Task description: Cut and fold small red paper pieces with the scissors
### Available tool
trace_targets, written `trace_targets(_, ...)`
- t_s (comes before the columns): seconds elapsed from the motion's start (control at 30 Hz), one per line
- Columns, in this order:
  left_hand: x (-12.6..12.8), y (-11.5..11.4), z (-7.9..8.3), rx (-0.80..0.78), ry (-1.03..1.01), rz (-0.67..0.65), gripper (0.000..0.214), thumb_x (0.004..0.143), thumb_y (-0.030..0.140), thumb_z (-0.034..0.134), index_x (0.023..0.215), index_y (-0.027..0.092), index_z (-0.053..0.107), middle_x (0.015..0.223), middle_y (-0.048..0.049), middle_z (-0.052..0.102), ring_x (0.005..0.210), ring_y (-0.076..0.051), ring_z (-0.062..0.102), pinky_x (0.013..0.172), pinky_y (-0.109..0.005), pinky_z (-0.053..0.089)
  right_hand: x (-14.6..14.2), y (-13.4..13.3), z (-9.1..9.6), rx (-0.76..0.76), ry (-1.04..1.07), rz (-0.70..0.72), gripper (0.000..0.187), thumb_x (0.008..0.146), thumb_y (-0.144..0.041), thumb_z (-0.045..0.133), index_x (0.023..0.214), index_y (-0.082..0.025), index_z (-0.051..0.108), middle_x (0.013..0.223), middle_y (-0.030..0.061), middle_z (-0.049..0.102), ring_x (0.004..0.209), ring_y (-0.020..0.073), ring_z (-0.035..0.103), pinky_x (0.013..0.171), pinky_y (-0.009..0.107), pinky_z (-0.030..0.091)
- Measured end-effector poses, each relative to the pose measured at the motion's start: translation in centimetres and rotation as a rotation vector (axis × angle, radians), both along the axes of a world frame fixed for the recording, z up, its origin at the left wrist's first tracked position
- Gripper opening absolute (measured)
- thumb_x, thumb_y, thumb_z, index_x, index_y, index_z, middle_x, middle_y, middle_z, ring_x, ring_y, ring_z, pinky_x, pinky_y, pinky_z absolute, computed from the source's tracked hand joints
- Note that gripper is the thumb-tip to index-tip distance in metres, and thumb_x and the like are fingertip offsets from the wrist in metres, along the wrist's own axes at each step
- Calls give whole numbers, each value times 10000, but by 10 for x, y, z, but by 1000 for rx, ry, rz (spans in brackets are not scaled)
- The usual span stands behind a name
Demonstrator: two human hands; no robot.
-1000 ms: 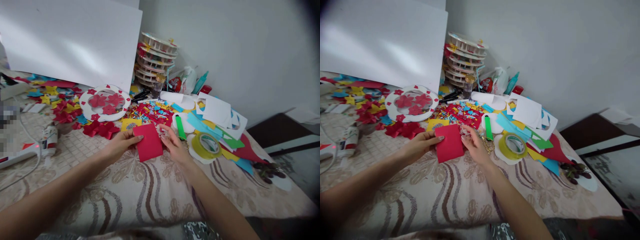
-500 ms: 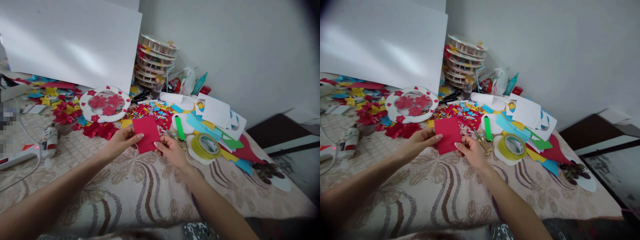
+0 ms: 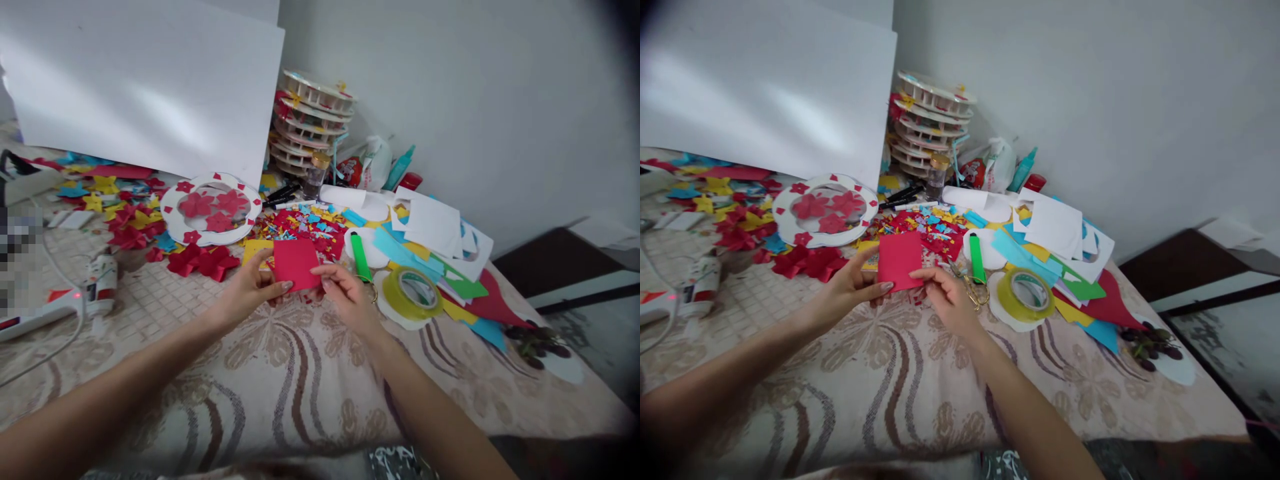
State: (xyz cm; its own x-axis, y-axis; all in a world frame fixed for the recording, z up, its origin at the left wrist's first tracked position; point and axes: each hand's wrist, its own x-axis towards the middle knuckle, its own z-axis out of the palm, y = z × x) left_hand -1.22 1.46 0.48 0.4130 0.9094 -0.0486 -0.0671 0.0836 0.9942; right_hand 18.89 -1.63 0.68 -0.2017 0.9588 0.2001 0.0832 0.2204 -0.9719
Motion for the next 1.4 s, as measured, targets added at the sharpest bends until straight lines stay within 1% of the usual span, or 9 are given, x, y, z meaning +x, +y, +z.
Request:
trace_targets(0.13, 0, -3, 2, 79, -19, -36, 948, 720, 281, 672, 1416, 192, 34, 559, 68, 549, 494, -109, 541, 483, -211, 435, 7, 2, 1, 64, -110, 28, 241, 848, -224, 497, 1060, -248, 608, 996, 31, 636, 874, 167, 595, 798, 323, 447)
trace_targets(0.27, 1, -5, 4, 104, -74, -62, 887, 752, 249, 636, 1425, 257, 58, 620, 51, 569, 543, -103, 549, 520, -210, 458, 7, 5, -4, 47, -50, -4, 202, 798, -246, 593, 997, -240, 622, 1001, 33, 644, 915, 180, 599, 824, 333, 457)
trace_targets(0.4, -2, -5, 6, 187, -152, -28, 581, 812, 189, 524, 1352, 286, 329, 908, -24, 639, 779, -135, 603, 707, -271, 508, 5, 6, -7, 73, 4, -80, 189, 774, -269, 636, 961, -241, 630, 969, 29, 649, 896, 168, 597, 822, 314, 457)
trace_targets(0.53, -5, -5, 2, 302, 3, 1, 280, 794, 162, 546, 1062, 195, 621, 1054, -61, 639, 947, -164, 591, 848, -274, 458, 2, 3, -4, 97, 15, -100, 190, 768, -261, 646, 958, -245, 632, 968, 32, 640, 899, 174, 591, 818, 316, 455)
trace_targets(0.63, -5, -6, -1, 327, 35, 47, 193, 758, 213, 627, 945, 178, 658, 994, -64, 660, 921, -174, 601, 837, -280, 459, -2, 0, -4, 110, 1, -108, 176, 772, -261, 642, 947, -253, 634, 947, 31, 636, 887, 177, 582, 802, 316, 452)
trace_targets(0.73, -2, -7, -2, 304, 55, 79, 142, 734, 260, 666, 837, 162, 662, 852, -53, 674, 792, -161, 609, 732, -268, 474, -6, -1, -5, 98, 24, -135, 96, 759, -282, 652, 844, -241, 632, 856, 16, 616, 812, 163, 565, 737, 285, 445)
trace_targets(0.93, 4, -9, -2, 214, 30, 143, 185, 713, 313, 683, 680, 152, 599, 713, -14, 625, 667, -124, 559, 637, -240, 448, -18, -4, -14, -119, 176, -224, 191, 738, -349, 665, 706, -202, 549, 634, -38, 502, 581, 105, 446, 552, 223, 353)
trace_targets(1.17, 6, -10, -4, 78, 74, 226, 246, 675, 329, 711, 607, 149, 559, 570, 17, 590, 528, -83, 501, 512, -203, 370, -27, -6, -21, -223, 363, -239, 192, 699, -289, 687, 673, -198, 519, 610, -42, 538, 588, 107, 494, 580, 233, 373)
trace_targets(1.4, 7, -11, -6, 54, 71, 223, 262, 667, 314, 709, 584, 159, 515, 533, 22, 588, 503, -90, 507, 506, -214, 372, -30, -10, -18, -254, 356, -285, 206, 713, -276, 679, 637, -193, 506, 568, -39, 575, 562, 111, 517, 575, 238, 382)
